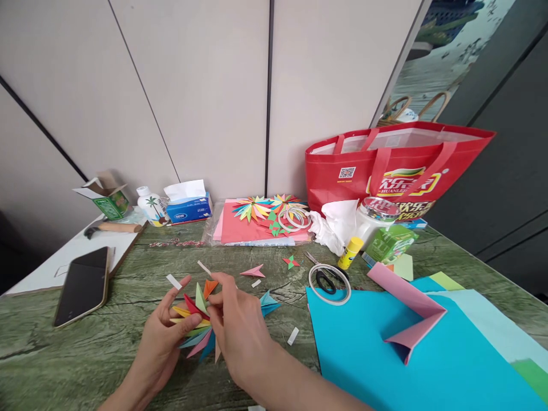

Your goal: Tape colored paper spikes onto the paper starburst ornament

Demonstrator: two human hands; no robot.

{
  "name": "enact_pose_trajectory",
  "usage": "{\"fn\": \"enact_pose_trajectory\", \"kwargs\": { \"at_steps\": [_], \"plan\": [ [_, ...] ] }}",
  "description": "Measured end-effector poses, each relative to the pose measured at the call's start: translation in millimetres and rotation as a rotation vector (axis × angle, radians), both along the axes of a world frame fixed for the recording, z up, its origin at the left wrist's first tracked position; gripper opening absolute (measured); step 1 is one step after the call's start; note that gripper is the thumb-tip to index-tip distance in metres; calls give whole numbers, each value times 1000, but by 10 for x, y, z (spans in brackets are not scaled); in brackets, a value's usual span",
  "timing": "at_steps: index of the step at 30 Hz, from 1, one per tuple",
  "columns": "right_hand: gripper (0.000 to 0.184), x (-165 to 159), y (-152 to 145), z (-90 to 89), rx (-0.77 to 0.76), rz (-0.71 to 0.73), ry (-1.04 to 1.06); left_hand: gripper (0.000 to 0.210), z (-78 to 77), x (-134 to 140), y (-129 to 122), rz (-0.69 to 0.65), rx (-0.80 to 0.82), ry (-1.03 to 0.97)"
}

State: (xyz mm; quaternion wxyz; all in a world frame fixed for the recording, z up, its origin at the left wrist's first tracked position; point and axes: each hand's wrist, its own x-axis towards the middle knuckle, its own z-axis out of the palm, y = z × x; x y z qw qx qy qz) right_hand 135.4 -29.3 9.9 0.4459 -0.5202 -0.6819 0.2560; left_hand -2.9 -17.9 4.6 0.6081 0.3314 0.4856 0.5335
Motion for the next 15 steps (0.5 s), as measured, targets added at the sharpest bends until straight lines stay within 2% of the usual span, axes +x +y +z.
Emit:
{"fn": "enact_pose_trajectory", "kwargs": {
  "at_steps": [7, 15],
  "plan": [
    [43, -19, 7, -13, 33, 1, 33, 83, 19, 9, -8, 4, -34, -48],
    [41, -61, -18, 17, 261, -65, -113, 86, -27, 5, 2, 0, -30, -23]
  ]
}}
